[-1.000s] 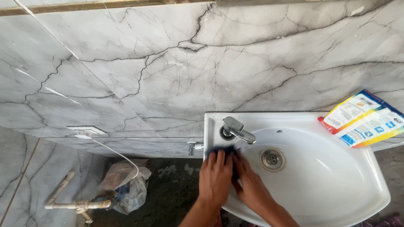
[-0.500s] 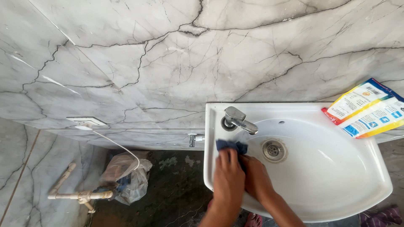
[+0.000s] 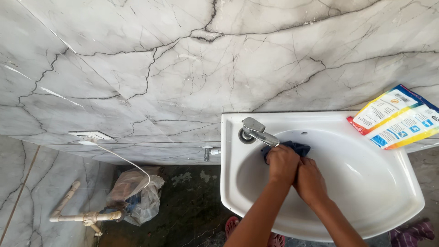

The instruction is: The person scrubs a white ceramic sink with a dark cloth, repeatedly wiping the basin, drain, and faucet. They rinse the cloth under running water and continue wiping the sink surfaces.

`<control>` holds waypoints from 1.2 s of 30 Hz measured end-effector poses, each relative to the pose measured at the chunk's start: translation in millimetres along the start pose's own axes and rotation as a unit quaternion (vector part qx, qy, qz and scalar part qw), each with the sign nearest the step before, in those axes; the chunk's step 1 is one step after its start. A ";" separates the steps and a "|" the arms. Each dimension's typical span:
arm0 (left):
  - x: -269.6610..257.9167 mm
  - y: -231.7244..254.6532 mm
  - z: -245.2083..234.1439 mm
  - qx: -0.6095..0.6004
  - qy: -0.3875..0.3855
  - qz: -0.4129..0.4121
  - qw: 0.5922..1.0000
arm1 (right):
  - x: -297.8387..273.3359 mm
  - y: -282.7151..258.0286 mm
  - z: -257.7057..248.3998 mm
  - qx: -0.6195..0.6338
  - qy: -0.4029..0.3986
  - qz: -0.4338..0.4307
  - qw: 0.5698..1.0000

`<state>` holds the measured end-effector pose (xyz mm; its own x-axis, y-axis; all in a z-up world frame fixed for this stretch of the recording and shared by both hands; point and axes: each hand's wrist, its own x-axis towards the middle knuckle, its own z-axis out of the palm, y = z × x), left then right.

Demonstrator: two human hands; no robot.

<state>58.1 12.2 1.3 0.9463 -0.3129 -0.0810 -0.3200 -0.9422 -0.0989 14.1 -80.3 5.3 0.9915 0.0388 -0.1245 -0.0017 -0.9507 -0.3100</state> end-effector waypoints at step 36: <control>-147.1 -78.7 -63.3 -0.228 -0.088 0.107 0.964 | -103.8 -22.4 -53.2 0.239 -0.271 -0.094 0.928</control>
<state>-53.0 124.9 83.8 0.8254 -0.5186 -0.2230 -0.4159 -0.8258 0.3810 -81.9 -79.4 75.2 0.7686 0.4629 -0.4416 -0.0207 -0.6719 -0.7403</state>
